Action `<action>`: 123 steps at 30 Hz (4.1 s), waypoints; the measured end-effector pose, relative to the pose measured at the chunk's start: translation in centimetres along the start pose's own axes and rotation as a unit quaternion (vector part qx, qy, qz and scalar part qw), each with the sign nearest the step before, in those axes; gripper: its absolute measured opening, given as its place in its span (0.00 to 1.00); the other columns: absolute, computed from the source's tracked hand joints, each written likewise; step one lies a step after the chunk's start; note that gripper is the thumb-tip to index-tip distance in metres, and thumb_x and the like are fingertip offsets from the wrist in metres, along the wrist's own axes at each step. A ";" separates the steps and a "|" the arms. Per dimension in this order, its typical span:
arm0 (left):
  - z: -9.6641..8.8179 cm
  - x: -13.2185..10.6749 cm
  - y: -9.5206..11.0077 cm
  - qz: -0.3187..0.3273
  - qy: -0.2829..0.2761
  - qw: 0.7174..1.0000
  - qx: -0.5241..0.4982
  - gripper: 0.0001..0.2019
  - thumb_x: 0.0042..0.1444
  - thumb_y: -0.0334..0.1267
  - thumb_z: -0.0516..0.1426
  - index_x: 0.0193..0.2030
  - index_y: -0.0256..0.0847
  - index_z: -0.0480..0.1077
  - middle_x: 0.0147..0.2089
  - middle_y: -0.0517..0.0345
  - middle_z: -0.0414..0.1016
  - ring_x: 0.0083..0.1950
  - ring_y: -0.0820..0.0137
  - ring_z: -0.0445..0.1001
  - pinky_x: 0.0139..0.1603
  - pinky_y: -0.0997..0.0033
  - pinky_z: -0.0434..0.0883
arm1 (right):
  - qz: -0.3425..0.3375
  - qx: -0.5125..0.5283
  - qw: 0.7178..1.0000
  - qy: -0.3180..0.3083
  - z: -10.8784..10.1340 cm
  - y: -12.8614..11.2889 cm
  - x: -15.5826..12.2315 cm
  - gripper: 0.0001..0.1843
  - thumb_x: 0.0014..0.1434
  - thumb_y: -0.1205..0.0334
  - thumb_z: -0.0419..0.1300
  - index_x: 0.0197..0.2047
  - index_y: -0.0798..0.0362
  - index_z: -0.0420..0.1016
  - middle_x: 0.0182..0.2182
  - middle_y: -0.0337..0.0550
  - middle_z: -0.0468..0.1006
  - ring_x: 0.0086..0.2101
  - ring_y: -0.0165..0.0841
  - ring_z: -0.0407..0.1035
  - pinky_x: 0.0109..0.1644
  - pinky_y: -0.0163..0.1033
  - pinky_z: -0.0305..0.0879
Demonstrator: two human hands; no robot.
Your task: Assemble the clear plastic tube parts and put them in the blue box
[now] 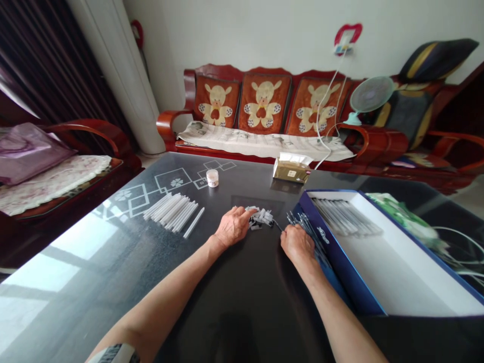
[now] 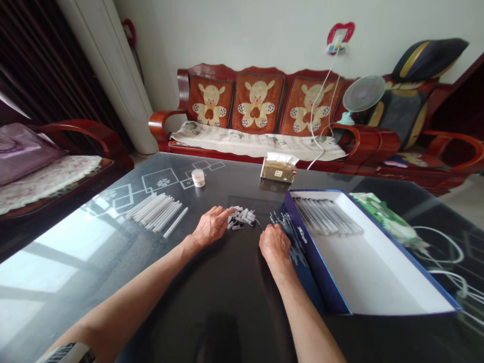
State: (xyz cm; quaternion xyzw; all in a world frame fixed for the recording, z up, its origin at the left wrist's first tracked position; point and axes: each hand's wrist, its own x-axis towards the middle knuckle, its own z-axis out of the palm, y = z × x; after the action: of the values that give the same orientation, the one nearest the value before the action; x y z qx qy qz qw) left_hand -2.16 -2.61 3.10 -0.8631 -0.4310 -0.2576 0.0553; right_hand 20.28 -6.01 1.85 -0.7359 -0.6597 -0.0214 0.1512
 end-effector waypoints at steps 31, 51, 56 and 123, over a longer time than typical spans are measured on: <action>2.5 0.5 -0.7 -0.061 0.071 0.996 -0.017 0.14 0.66 0.42 0.47 0.44 0.41 0.72 0.33 0.54 0.73 0.35 0.69 0.71 0.40 0.70 0.69 | 0.056 0.763 0.644 -0.001 2.9 -6.1 3.6 0.15 0.58 0.49 0.57 0.36 0.53 0.71 0.21 0.35 0.72 0.22 0.27 0.65 0.26 0.33 0.61; 2.2 0.4 -1.0 -0.078 0.076 0.994 -0.004 0.16 0.66 0.44 0.47 0.37 0.44 0.74 0.28 0.58 0.69 0.31 0.70 0.66 0.34 0.71 0.64 | 0.053 0.750 0.659 0.020 2.8 -6.1 3.8 0.14 0.56 0.51 0.61 0.41 0.51 0.75 0.32 0.39 0.77 0.25 0.25 0.68 0.26 0.31 0.64; 2.1 0.5 -1.0 -0.061 0.075 0.995 0.001 0.14 0.66 0.43 0.48 0.43 0.44 0.74 0.29 0.56 0.68 0.33 0.69 0.65 0.35 0.69 0.64 | 0.158 0.816 0.554 0.045 2.4 -5.6 4.9 0.17 0.45 0.56 0.70 0.36 0.52 0.72 0.29 0.38 0.80 0.26 0.26 0.72 0.28 0.31 0.71; 2.5 0.3 -1.6 -0.029 0.148 0.988 -0.018 0.14 0.65 0.37 0.48 0.52 0.39 0.69 0.32 0.55 0.70 0.35 0.66 0.65 0.40 0.65 0.63 | 0.110 0.770 0.627 -0.036 3.9 -8.3 3.0 0.15 0.48 0.56 0.68 0.39 0.52 0.76 0.38 0.41 0.80 0.35 0.30 0.75 0.41 0.38 0.74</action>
State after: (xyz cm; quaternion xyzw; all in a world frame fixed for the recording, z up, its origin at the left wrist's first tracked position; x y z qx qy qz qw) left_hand -2.24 -0.63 0.84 -0.8031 -0.4387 -0.3916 0.0957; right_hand 11.91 -1.48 0.40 -0.4186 -0.3549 0.5377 0.6401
